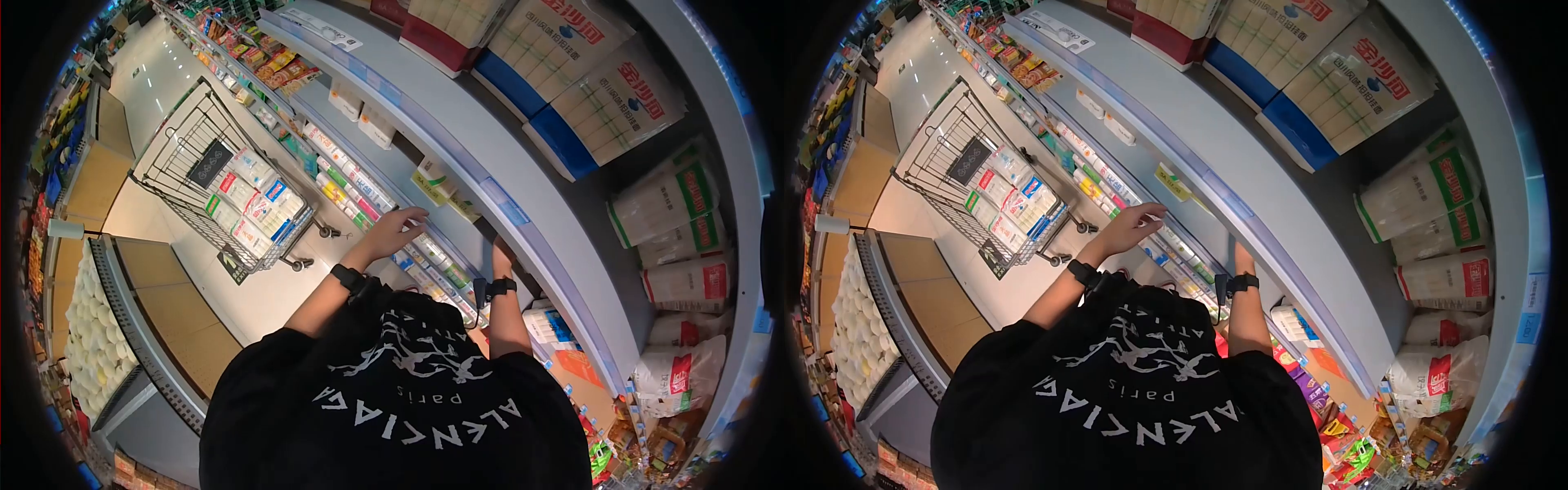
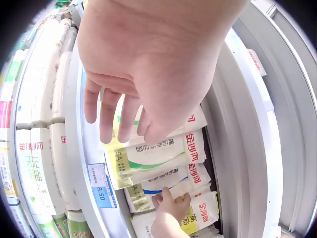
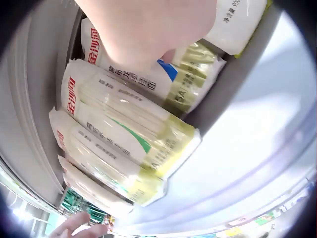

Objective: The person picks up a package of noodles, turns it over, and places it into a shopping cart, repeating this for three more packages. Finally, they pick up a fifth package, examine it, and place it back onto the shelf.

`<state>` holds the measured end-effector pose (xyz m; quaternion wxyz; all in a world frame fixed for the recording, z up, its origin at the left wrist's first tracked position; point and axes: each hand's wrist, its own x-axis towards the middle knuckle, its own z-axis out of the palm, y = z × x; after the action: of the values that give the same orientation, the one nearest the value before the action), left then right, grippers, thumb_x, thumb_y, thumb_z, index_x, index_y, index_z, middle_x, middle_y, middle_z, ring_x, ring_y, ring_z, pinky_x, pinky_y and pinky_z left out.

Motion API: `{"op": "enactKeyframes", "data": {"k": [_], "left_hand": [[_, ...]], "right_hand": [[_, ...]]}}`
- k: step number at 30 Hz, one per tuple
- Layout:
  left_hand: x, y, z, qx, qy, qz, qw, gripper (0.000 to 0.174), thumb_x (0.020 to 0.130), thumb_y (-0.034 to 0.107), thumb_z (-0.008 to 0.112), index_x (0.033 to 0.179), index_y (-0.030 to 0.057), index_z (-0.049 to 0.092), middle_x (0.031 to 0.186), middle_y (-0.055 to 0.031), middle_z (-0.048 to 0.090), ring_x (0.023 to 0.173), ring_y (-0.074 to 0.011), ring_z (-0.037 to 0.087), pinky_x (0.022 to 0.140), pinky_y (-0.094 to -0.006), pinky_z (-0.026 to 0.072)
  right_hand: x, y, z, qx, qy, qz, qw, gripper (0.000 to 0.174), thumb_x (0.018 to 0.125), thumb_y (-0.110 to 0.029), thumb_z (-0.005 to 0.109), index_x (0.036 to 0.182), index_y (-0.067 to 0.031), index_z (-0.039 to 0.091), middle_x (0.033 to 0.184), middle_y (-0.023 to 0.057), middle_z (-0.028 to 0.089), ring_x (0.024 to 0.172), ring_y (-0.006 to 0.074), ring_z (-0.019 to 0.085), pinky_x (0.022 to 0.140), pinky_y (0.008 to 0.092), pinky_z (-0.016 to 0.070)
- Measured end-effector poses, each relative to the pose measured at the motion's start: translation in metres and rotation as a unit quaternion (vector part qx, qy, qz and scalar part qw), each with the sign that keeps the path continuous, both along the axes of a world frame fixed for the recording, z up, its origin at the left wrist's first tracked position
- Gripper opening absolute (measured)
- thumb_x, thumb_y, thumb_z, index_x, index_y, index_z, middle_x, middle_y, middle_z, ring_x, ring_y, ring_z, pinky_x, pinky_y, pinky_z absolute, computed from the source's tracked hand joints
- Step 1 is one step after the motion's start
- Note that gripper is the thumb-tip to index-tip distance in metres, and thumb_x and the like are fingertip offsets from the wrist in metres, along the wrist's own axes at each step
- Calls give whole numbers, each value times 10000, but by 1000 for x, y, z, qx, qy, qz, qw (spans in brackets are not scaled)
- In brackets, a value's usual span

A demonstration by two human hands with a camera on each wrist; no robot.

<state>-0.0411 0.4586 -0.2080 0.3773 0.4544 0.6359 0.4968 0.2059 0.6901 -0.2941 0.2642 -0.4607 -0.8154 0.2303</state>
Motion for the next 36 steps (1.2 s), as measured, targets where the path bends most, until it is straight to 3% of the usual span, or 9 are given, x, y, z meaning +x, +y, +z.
{"op": "enactKeyframes", "data": {"k": [5,7,12,15,20,21,24,28,36], "left_hand": [[-10,-28,-8,-12,13,28,999,397,998,199,635,1333,-9,590,1228,-143,695,1055,-237,685,924,-350,541],[-12,-38,-11,-13,10,38,999,398,997,202,639,1329,-13,590,1220,-143,697,1049,-239,688,918,-350,543],[-20,-65,-9,-37,-8,59,998,404,991,204,656,1340,12,589,1192,-144,708,1041,-239,690,906,-350,541],[-23,-75,-22,-34,3,65,997,398,993,198,654,1346,26,589,1181,-140,714,1042,-233,689,906,-346,538],[-30,-99,-28,-45,37,67,996,438,974,233,669,1359,42,585,1246,-146,687,1103,-268,669,938,-373,525],[-32,-107,-31,-50,76,77,993,454,969,256,668,1363,48,583,1277,-156,672,1133,-299,660,963,-398,519],[-41,-143,-62,-86,231,74,966,485,926,291,679,1336,49,583,1268,-202,658,1147,-394,630,977,-460,505],[-41,-198,-52,-255,263,35,930,516,920,332,663,1370,103,556,1282,-186,652,1175,-391,620,995,-489,493],[-2,-294,-61,-317,227,115,914,526,935,365,642,1385,111,544,1295,-198,645,1170,-395,628,979,-492,515]], "right_hand": [[-22,-4,-7,72,-121,-9,990,372,1006,-290,572,1226,-10,682,1236,227,682,1163,419,623,1035,508,458],[-32,-3,-5,216,-163,18,963,331,986,-243,531,1192,-11,647,1170,208,682,1026,422,659,866,554,540],[-59,-22,62,-9,-175,-36,984,362,976,-305,544,1164,-32,688,1157,274,678,1060,472,643,922,565,508],[-48,-14,54,27,-207,-36,977,389,973,-299,537,1204,-19,675,1195,287,665,1115,469,627,983,543,490],[-21,-14,46,25,-75,-1,997,428,955,-315,583,1238,-2,657,1230,282,661,1142,479,612,996,497,478],[-16,-28,52,72,-65,3,995,399,941,-270,643,1238,-4,662,1195,258,682,1126,424,649,975,451,491],[5,-65,41,-65,111,-5,992,312,957,-133,658,1244,-12,682,1087,128,726,904,185,675,804,338,538],[21,-128,45,-167,106,9,980,243,972,-101,633,1172,19,698,979,110,726,835,151,680,705,280,537],[37,-203,27,-221,143,77,962,227,978,-77,598,1151,31,696,898,57,721,756,79,636,666,232,502]]}}
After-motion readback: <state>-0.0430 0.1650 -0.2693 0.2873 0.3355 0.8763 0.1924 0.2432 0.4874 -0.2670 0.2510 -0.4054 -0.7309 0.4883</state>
